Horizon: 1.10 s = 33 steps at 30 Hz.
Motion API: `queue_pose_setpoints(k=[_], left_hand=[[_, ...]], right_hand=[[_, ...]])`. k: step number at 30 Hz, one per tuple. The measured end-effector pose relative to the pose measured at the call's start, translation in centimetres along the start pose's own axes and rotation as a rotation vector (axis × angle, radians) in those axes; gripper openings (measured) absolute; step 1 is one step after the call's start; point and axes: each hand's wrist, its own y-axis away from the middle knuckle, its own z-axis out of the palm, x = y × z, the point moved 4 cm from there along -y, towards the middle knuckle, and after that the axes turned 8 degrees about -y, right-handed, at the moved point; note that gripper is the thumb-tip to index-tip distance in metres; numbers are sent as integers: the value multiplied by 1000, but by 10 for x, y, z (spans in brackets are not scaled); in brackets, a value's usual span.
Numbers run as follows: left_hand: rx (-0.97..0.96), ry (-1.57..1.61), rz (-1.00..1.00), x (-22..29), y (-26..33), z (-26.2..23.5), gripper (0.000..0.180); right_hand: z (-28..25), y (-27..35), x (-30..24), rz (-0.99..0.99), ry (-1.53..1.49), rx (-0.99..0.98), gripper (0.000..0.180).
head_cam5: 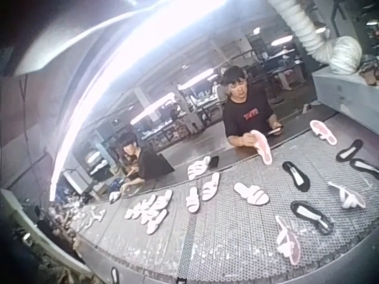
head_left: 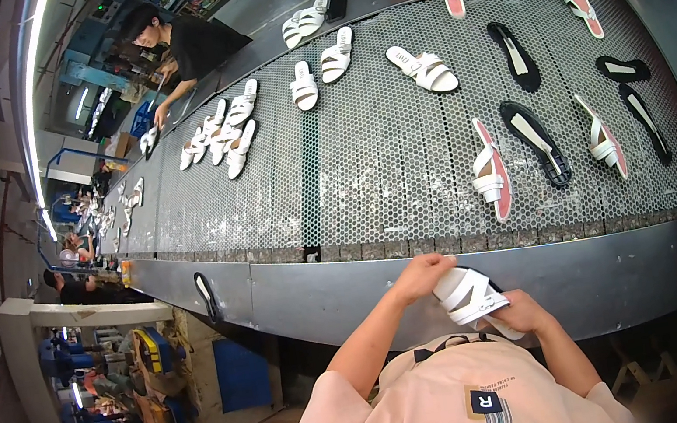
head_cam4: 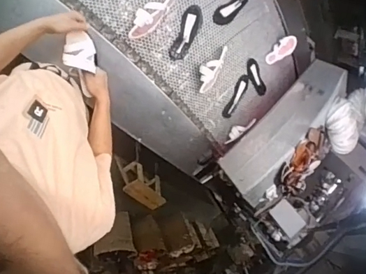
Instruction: Assembling sandals by matching soles and uppers on a conveyor belt.
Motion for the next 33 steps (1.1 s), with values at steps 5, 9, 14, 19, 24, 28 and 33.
queue_pose_setpoints(k=[5, 9, 14, 19, 24, 28, 33], left_hand=[[0, -311, 104, 9, 6, 15, 33], [35, -257, 72, 6, 7, 22, 30], [-2, -207, 71, 6, 4, 27, 26], [-42, -162, 134, 9, 4, 35, 23], [28, -188, 102, 12, 6, 42, 24], [31, -155, 87, 5, -1, 44, 24], [115, 19, 24, -13, -10, 45, 25]], right_hand=[[-3, 5, -1, 8, 20, -15, 26], [-7, 8, 0, 9, 30, -43, 31], [-14, 10, 2, 8, -14, -67, 30], [-22, 16, -2, 20, 2, -69, 27], [-28, 16, 0, 13, 31, -69, 29], [-35, 17, 4, 29, 36, -32, 35], [-62, 26, 41, 17, 128, 111, 33]])
